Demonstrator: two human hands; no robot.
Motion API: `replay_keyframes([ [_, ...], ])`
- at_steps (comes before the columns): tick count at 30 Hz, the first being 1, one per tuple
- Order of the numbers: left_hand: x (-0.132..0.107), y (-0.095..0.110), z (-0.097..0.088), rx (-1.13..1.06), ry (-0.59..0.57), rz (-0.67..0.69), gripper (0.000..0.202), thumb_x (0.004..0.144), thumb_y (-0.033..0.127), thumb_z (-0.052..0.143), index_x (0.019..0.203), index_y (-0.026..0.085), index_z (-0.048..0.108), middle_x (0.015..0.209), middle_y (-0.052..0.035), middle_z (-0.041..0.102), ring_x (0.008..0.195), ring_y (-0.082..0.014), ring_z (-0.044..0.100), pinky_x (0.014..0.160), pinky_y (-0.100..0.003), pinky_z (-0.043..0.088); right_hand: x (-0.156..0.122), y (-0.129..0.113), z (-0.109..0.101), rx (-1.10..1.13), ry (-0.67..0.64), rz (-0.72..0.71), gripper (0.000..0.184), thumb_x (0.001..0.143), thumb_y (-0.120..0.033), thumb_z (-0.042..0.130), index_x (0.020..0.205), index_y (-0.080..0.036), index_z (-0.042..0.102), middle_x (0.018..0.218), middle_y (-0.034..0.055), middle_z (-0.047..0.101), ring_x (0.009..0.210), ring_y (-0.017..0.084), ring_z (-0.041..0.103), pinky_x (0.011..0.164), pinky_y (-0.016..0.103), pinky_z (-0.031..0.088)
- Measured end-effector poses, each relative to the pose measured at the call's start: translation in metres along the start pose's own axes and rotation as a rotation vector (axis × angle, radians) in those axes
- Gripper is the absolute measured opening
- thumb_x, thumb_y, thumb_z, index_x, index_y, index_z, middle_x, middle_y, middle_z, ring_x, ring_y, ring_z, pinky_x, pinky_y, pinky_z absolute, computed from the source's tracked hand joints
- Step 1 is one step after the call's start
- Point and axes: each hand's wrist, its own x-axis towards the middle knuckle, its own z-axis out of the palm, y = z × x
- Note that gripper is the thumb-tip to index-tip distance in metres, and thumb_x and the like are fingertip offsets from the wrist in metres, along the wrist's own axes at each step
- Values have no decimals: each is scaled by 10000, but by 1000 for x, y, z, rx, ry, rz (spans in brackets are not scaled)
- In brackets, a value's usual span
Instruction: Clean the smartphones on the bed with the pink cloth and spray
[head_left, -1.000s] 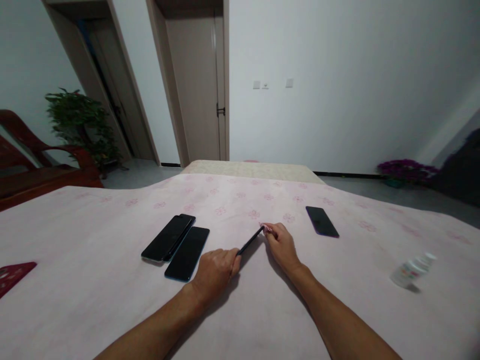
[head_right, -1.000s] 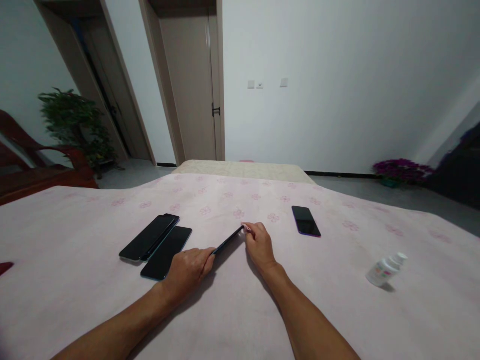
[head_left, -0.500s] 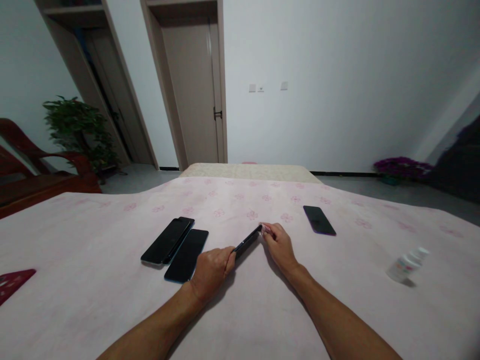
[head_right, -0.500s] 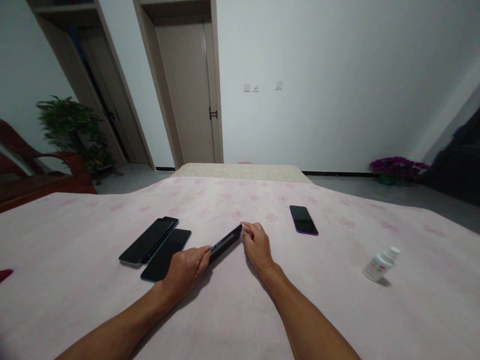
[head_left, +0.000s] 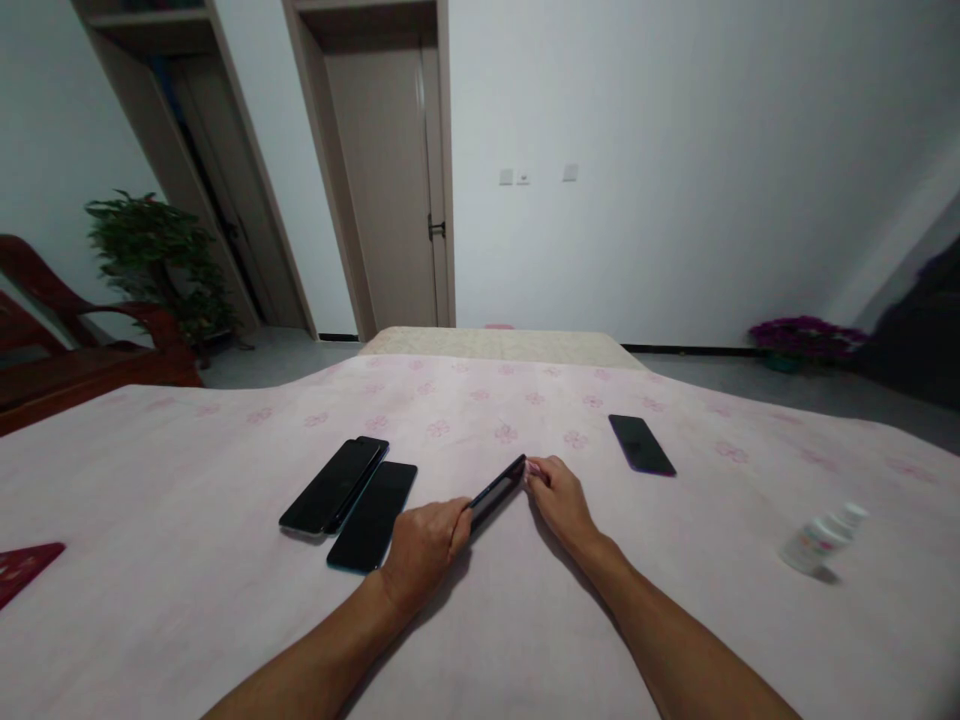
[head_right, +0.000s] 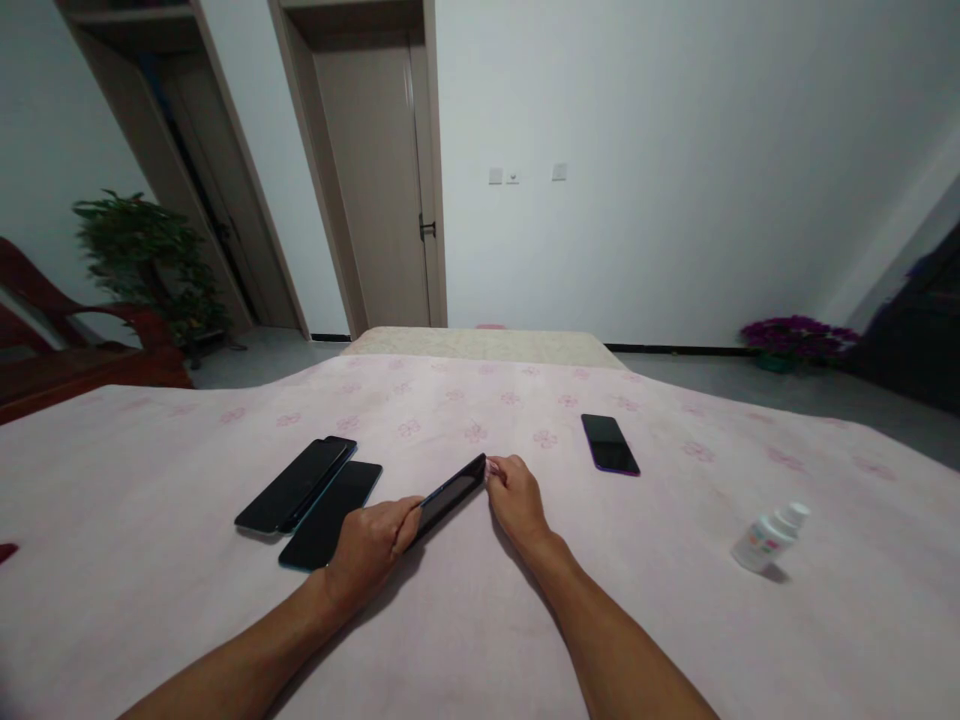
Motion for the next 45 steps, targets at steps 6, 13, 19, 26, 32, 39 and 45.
replay_keyframes([
  [6,0,1,0,-7,-6,6,326,998,257,395,996,195,714,888,-69,774,796,-212,732,730,-313,551,-1,-12,-4,110,113,-70,314,872,-291,536,1077,-187,751,887,65,652,788,195,601,742,335,499],
  [13,-1,1,0,7,4,13,301,994,238,416,1017,199,713,875,-63,772,784,-204,733,723,-301,554,-1,-4,-3,71,2,40,254,815,-262,539,898,-189,769,810,58,665,791,223,624,767,361,503],
  [19,-2,0,-1,-22,5,17,262,989,244,455,1037,202,710,946,-67,777,853,-209,740,790,-310,562,-3,-7,0,55,99,-31,287,873,-265,522,1011,-174,756,873,75,655,822,217,617,763,348,508],
  [26,-3,-4,3,-136,43,32,191,964,277,549,1056,233,710,947,-28,782,855,-198,744,748,-279,541,-10,-26,-8,-82,93,-379,371,887,-92,476,1153,-218,703,942,61,599,863,187,604,773,322,523],
  [32,-3,-6,5,-237,67,-4,172,949,292,582,1050,244,713,918,-10,773,830,-173,732,736,-242,500,-24,-46,-3,-227,-88,-672,432,907,-62,466,1284,-214,614,964,83,630,884,209,613,771,336,541],
  [39,-6,-5,2,-306,-12,-62,236,864,237,642,1086,259,716,952,1,767,845,-179,712,742,-240,478,-19,-45,-10,-334,-59,-707,420,886,-52,466,1254,-168,631,933,95,621,829,212,590,722,333,522],
  [45,-5,-5,4,-280,-76,9,233,878,228,607,1084,233,716,939,-37,756,849,-206,694,751,-271,485,-13,-39,-15,-359,5,-608,372,892,-56,469,1177,-190,667,936,85,603,854,209,587,732,319,510],
])
